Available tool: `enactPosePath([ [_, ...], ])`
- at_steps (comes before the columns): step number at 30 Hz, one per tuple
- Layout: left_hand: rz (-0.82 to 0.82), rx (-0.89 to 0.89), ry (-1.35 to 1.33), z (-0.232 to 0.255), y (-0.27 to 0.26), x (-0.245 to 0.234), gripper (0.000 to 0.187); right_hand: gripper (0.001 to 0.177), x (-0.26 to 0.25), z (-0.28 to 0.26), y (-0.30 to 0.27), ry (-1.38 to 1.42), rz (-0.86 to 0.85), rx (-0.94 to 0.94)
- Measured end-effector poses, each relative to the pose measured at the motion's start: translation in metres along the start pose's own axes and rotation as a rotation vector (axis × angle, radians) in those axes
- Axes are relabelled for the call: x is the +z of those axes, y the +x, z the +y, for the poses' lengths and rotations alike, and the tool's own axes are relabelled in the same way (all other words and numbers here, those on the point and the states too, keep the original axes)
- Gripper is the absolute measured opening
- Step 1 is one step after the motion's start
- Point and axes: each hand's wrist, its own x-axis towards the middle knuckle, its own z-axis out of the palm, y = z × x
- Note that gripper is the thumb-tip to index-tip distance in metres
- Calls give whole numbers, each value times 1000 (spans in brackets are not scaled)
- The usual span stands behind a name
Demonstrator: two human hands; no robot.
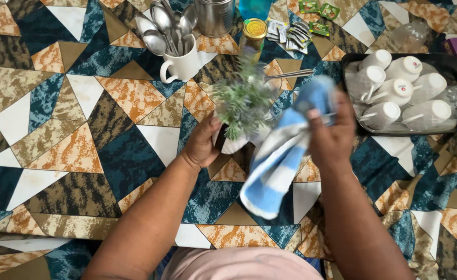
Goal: The person wipes and cleans small artificial flower pots and a blue cloth using their hands and a white towel.
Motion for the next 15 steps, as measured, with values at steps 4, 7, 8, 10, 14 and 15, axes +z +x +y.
enactPosePath([
  [4, -89, -81, 61, -3, 2, 6, 83, 40, -2, -6, -6, 152, 175, -155],
  [7, -73, -90, 233, -9, 4, 5, 88, 55, 23, -14, -20, -79, -61, -252],
  [8, -67, -66, 356, -12, 4, 3, 90, 64, 34, -21, -29, -210, -285, -224],
  [10, -63, -55, 442, -13, 1, 0, 90, 68, 58, -29, -30, -846, -479, -609],
  [14, -37, -6, 489, -13, -2, -2, 89, 71, 59, -48, -19, -763, -535, -623],
  [15, -36, -2, 491, -13, -1, -1, 89, 64, 56, -47, -15, -758, -521, -641],
])
